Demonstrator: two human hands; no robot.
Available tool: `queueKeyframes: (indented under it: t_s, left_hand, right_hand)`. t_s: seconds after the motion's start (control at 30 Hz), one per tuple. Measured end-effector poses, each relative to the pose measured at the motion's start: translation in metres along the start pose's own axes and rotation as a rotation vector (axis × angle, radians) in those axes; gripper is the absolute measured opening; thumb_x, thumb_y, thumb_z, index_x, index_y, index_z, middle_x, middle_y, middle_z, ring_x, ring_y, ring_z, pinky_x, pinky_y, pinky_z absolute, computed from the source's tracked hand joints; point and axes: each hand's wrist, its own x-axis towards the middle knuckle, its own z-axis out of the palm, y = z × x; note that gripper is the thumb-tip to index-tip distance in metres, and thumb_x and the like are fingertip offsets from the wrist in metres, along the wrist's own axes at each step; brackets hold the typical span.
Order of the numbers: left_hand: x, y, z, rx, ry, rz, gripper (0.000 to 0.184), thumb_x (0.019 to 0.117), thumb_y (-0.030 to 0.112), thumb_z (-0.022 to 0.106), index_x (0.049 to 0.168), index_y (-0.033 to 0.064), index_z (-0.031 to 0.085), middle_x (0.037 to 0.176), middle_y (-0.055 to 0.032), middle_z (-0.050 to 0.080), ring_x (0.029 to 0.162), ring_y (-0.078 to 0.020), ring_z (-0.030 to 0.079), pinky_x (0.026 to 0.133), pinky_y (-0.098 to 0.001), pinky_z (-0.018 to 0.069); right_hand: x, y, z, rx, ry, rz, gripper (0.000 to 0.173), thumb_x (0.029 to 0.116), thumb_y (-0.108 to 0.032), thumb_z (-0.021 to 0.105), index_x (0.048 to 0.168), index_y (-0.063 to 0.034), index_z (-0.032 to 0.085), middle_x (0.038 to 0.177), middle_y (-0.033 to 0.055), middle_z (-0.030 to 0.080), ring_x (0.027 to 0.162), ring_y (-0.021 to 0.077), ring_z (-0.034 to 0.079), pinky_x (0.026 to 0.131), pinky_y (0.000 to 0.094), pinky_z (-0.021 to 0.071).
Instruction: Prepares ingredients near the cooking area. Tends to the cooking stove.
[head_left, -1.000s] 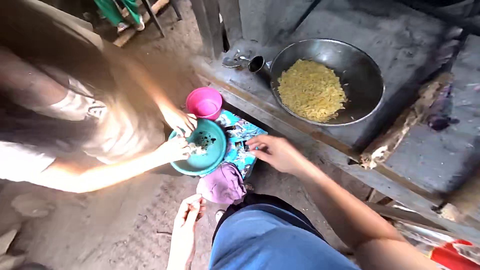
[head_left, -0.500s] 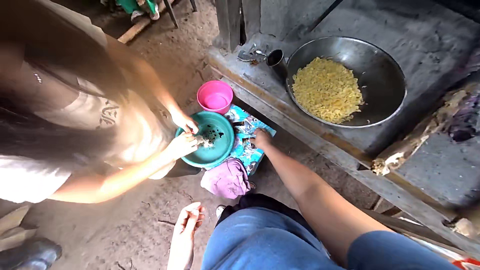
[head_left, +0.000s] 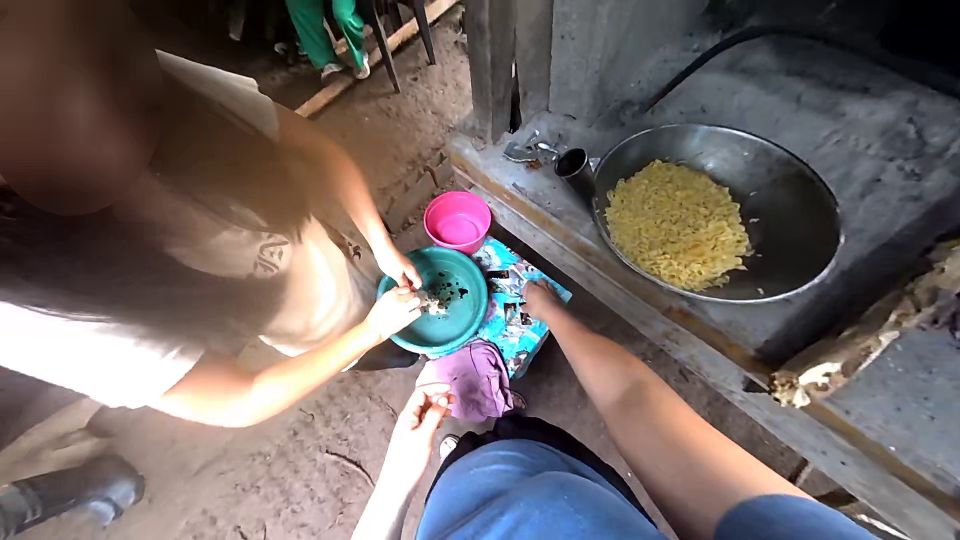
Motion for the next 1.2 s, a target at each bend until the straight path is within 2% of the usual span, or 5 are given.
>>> queueKeyframes:
  t_s: [0.27,0.47,0.8,1.0,1.2]
  left_hand:
    - [0.006,0.003,0.021,-0.038,-0.016,-0.086,0.026,0.1036,0.013,0.049,0.125,0.0028,0.061,0.11,-0.0065,0.07,0.094,-0.0133,0.068,0.08,-0.029,0.056]
    - [0.019,-0.001,0.031,-0.027,-0.049,-0.121,0.027,0.1044,0.014,0.049,0.126,0.0032,0.061,0.111,-0.008,0.069,0.096,-0.0157,0.068,0.081,-0.0321,0.0564]
    - [0.131,0.076,0.068,1.098,0.09,0.527,0.045,0.0953,0.028,0.069,0.137,0.0113,0.063,0.148,-0.0128,0.056,0.141,-0.0369,0.046,0.108,-0.0593,0.0418]
    - [0.143,0.08,0.072,1.24,-0.055,0.402,0.027,0.1034,0.033,0.058,0.116,0.0134,0.072,0.116,-0.0108,0.072,0.118,-0.0312,0.064,0.112,-0.0599,0.0349]
    - [0.162,0.075,0.073,1.253,-0.095,0.498,0.031,0.1068,0.031,0.049,0.118,0.0161,0.072,0.119,-0.0078,0.071,0.123,-0.0292,0.061,0.11,-0.0575,0.0369]
  right_hand:
    - [-0.017,-0.017,-0.016,-0.003,-0.117,0.075,0.071,0.0932,-0.019,0.071,0.149,0.0105,0.037,0.148,0.031,0.047,0.138,0.044,0.048,0.112,0.0601,0.0394]
    - [-0.022,-0.017,-0.039,0.124,-0.056,0.003,0.036,0.1022,-0.016,0.056,0.129,0.0073,0.062,0.137,0.0284,0.059,0.133,0.0414,0.054,0.112,0.0584,0.0408]
    - [-0.105,-0.053,-0.067,0.193,0.163,-0.534,0.024,0.1044,-0.013,0.055,0.119,0.0002,0.069,0.122,0.019,0.067,0.115,0.0294,0.065,0.105,0.0432,0.0502]
    - [-0.129,-0.054,-0.071,0.212,0.18,-0.585,0.024,0.1044,-0.016,0.056,0.118,-0.0017,0.069,0.118,0.016,0.069,0.109,0.0252,0.068,0.101,0.0403,0.0525]
    - [-0.123,-0.057,-0.066,0.069,0.238,-0.512,0.028,0.1065,-0.016,0.048,0.119,0.0004,0.068,0.123,0.0182,0.067,0.118,0.0312,0.064,0.105,0.0458,0.0498]
